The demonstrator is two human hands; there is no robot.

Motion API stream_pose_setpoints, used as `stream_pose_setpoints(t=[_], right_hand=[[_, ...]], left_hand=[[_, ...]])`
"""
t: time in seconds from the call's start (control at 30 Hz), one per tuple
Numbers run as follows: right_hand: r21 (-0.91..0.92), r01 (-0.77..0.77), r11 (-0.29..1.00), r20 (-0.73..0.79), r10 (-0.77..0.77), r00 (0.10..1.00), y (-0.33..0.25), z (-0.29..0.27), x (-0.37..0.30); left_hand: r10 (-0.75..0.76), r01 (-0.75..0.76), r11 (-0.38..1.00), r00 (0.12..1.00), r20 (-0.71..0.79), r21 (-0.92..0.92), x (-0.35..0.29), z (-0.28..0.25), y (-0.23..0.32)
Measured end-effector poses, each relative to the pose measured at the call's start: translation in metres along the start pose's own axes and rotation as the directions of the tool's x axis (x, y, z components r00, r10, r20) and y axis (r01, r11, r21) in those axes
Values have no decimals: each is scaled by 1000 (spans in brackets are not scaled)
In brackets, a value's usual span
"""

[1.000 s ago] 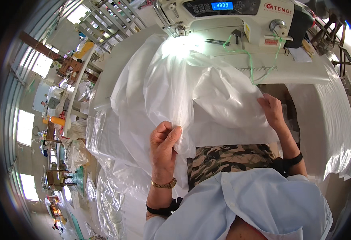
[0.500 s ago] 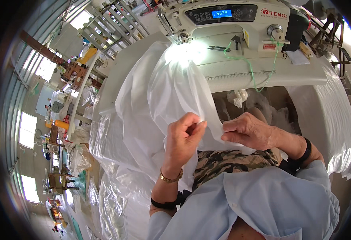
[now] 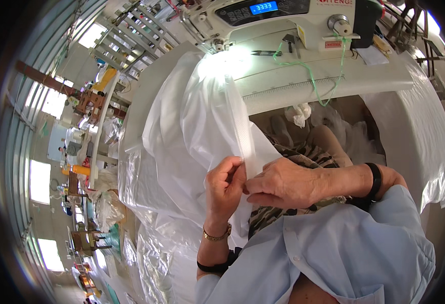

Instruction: Sewing large white plastic or fabric sheets together using an industrial sewing machine.

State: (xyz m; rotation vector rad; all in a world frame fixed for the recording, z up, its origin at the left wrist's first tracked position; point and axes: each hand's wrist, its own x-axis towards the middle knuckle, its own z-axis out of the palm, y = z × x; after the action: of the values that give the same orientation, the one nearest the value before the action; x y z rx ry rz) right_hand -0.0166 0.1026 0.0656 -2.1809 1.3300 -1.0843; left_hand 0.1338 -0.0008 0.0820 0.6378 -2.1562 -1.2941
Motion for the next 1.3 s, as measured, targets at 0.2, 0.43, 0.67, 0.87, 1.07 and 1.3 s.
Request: stream_pose_setpoints(t=[0.2,0.43,0.67,0.87,1.07,1.3], right_hand=[[-55,147,988,-54,-150,987,1,16,14],[-246,298,922,42,-297,954,2,25,27],[-41,66,997,-514,-78,854,84,48,19],[198,-370,908,-36,384,923,141,141,73],[770,316,555,-83,-405,911,91,159,246],[505,167,847,228,-317,920,127,121,136]], left_hand=[[24,-23,998,1000,-14,63,-2,-12,-6],[-114,113,980,993,3,-166,-5,-24,-12],[-74,87,975,995,-73,203,0,-72,-7],[49,-5,932,993,-112,362,28,-122,22],[152,-251,606,968,200,755,85,-105,108],[108,-685,309,715,691,660,43,-81,69]])
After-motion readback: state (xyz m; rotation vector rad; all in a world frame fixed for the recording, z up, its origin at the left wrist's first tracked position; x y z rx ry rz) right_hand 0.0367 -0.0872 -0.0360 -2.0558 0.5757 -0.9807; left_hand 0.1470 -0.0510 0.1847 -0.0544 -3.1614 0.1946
